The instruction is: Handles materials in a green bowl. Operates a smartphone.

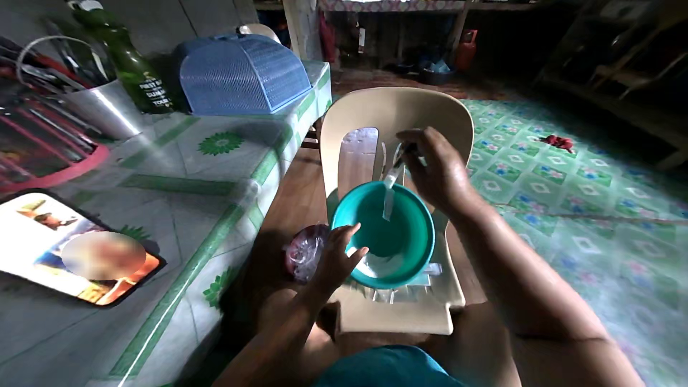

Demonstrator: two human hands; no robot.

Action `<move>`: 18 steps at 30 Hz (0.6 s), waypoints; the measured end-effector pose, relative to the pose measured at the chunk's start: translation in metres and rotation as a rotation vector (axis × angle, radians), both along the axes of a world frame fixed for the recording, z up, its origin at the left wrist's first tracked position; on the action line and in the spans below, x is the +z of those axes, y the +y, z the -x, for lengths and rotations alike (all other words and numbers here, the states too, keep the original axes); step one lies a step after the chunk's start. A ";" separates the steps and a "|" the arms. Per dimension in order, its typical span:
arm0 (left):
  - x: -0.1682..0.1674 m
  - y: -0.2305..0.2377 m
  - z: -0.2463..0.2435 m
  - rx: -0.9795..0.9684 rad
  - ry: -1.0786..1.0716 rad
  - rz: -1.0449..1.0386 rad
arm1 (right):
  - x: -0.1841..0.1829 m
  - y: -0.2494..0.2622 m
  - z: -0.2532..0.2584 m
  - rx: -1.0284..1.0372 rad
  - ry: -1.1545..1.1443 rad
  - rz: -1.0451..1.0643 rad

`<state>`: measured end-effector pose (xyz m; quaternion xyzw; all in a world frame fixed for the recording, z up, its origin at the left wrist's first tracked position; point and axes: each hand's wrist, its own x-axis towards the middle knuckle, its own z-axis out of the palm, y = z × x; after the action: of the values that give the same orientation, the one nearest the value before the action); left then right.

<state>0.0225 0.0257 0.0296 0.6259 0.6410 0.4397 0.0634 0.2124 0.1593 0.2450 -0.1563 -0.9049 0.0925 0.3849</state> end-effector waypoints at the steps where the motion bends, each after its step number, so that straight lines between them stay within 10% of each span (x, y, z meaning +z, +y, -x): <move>1: -0.003 -0.005 -0.001 0.002 -0.004 -0.013 | -0.009 0.004 0.006 0.005 -0.077 0.073; 18: -0.004 -0.015 -0.002 -0.043 -0.090 -0.053 | 0.015 0.004 0.015 0.080 -0.180 0.097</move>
<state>0.0247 0.0111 0.0260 0.6207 0.6119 0.4829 0.0850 0.1972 0.1631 0.2597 -0.1461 -0.9357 0.1372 0.2902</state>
